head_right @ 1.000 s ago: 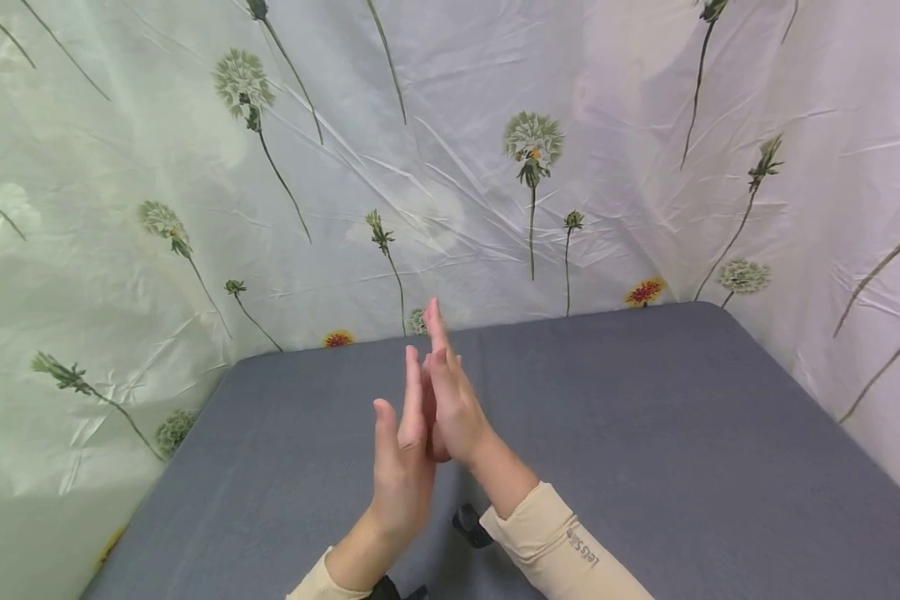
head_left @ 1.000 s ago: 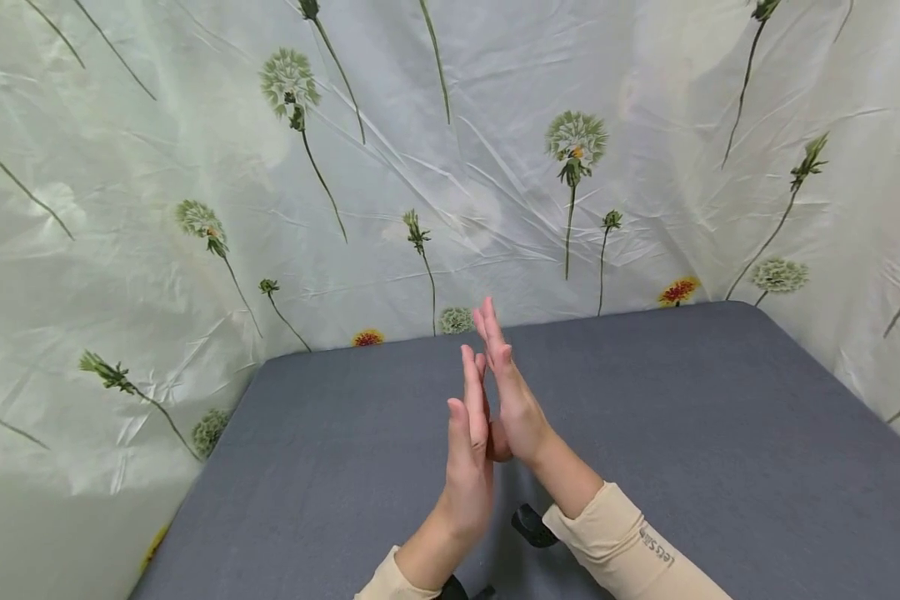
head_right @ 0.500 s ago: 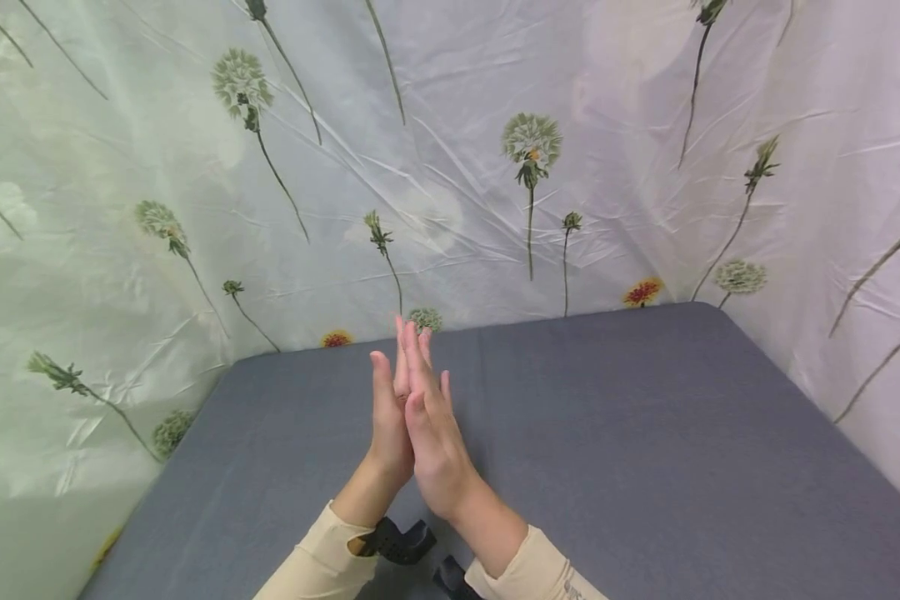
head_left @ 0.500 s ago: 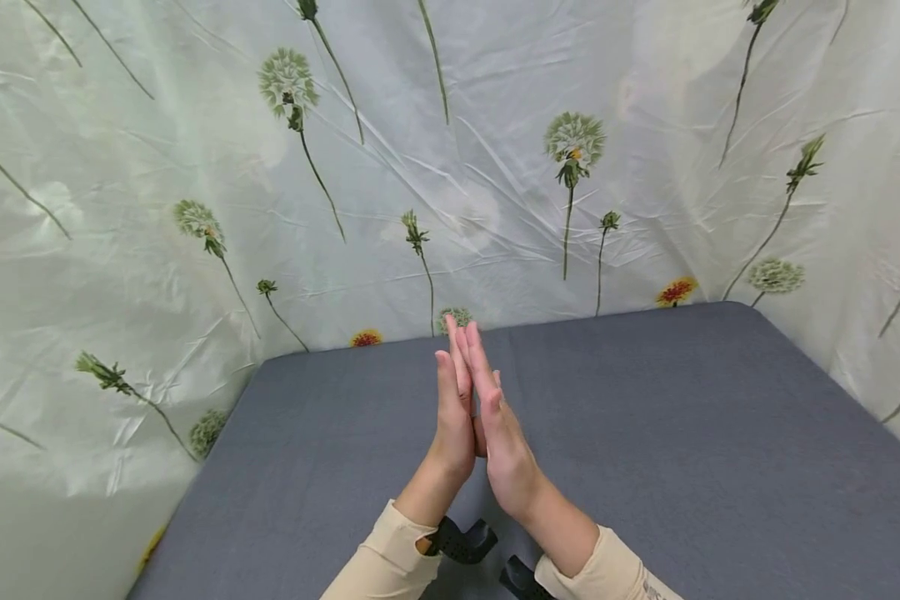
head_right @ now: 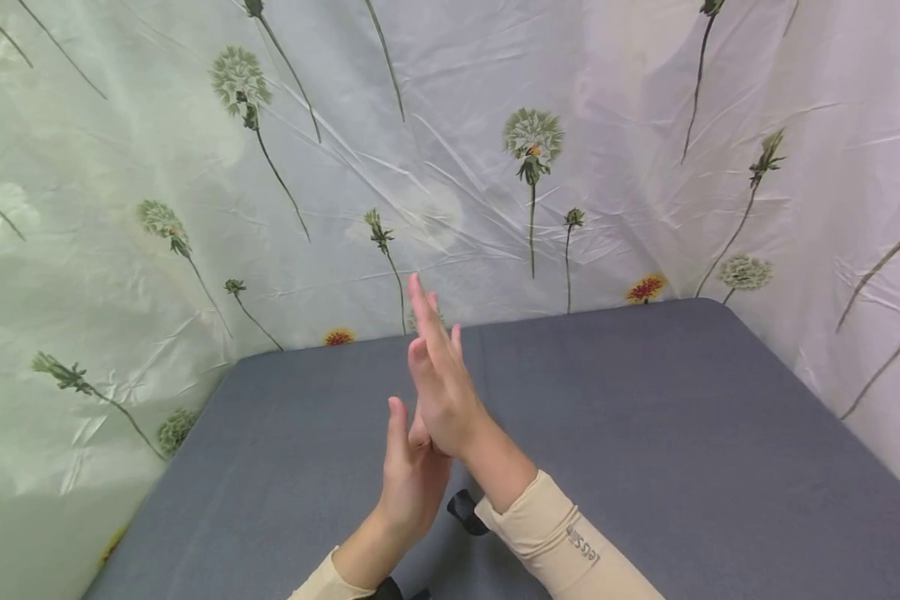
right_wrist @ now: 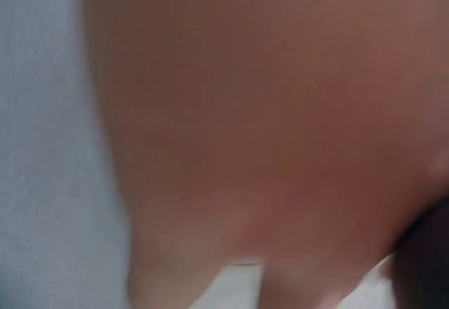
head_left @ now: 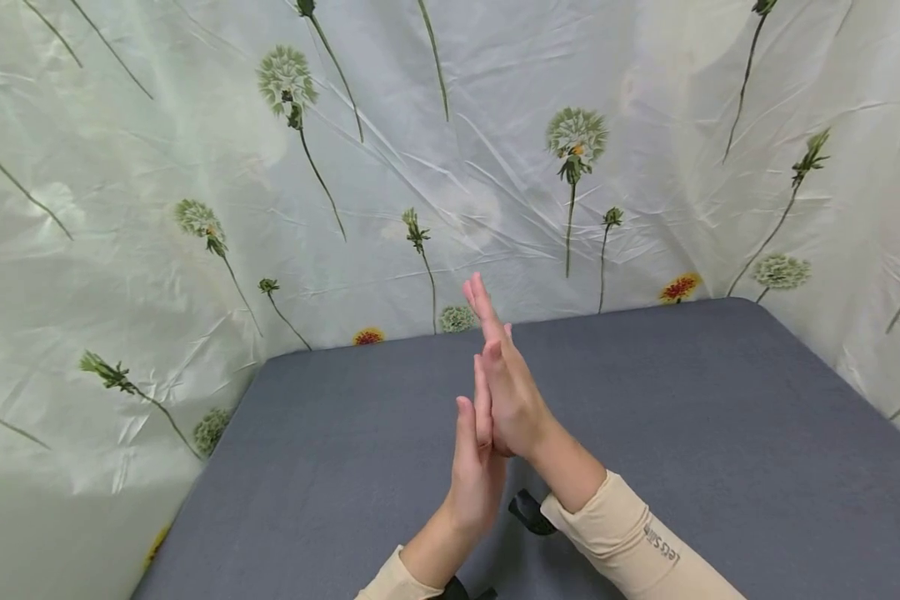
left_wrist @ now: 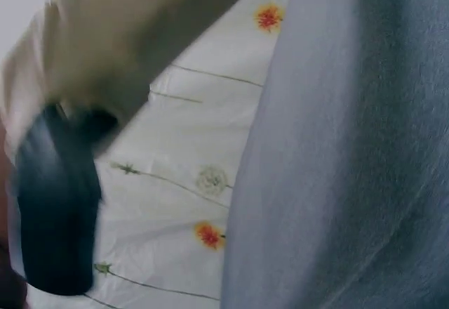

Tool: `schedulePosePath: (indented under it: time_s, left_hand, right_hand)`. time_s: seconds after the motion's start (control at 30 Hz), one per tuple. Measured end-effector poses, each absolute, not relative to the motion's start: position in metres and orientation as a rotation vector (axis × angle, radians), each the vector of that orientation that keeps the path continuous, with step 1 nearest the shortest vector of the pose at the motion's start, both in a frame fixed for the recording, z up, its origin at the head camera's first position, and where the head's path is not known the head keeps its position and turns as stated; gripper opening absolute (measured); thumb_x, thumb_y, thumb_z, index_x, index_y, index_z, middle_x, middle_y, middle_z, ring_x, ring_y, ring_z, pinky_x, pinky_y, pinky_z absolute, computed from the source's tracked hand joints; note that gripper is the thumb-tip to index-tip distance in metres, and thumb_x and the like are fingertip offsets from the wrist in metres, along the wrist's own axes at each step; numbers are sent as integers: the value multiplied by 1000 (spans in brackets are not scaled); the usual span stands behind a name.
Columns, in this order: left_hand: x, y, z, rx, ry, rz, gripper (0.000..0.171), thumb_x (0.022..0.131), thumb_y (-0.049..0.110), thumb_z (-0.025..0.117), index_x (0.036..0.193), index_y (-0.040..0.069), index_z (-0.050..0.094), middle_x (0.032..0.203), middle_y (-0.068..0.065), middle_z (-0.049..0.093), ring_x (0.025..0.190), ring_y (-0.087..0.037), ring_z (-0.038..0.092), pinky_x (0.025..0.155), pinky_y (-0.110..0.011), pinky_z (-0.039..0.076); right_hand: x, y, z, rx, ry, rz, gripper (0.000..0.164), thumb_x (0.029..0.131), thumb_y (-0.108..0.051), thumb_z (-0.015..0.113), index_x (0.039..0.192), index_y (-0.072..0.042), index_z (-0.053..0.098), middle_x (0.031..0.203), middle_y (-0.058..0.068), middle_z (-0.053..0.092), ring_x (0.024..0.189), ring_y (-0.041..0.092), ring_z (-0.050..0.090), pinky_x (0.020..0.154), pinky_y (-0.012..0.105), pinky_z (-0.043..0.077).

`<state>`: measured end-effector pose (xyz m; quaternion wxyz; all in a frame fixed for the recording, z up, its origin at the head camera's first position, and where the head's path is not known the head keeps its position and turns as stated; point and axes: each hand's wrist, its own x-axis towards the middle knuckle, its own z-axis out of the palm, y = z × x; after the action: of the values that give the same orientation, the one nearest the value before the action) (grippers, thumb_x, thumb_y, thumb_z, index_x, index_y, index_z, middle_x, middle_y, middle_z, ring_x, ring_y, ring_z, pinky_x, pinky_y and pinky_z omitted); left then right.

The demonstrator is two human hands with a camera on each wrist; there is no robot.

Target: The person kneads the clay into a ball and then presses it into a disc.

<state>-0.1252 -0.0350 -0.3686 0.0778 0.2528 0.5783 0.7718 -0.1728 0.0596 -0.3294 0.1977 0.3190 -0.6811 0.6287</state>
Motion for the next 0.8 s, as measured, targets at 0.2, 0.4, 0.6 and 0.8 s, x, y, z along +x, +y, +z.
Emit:
schedulePosePath:
  time_s: [0.2,0.4,0.6,0.8]
  left_hand:
    - [-113,-41,-364,788,1764,2244,75,109,64,-6,169,24,-24,180,2,-20,167,-26,-21,130,-68,-10]
    - [-118,-50,-355,816,1897,2290,75,108,70,-4,170,31,-20,182,0,-12,168,-26,-15,130,-68,-2]
    - [-140,-57,-344,870,2139,2316,88,104,80,2,171,26,-20,183,-2,-4,170,-28,-1,132,-65,1]
    - [-159,-58,-342,775,2088,2346,94,99,88,9,170,34,-20,182,5,-7,170,-19,-7,134,-65,4]
  right_hand:
    - [-185,63,-340,806,-1932,1985,92,104,-81,11,175,-24,-1,182,6,12,170,27,4,130,71,1]
    - [-180,53,-359,800,-1921,2135,88,105,-79,9,175,-27,-3,182,6,10,170,29,3,131,71,3]
    - [-159,38,-373,870,-1868,2240,80,110,-70,6,174,-23,-8,183,1,-4,170,27,-1,135,55,8]
    - [-139,31,-365,896,-1807,2111,75,112,-66,6,174,-25,-2,183,-2,2,170,21,-1,131,65,-7]
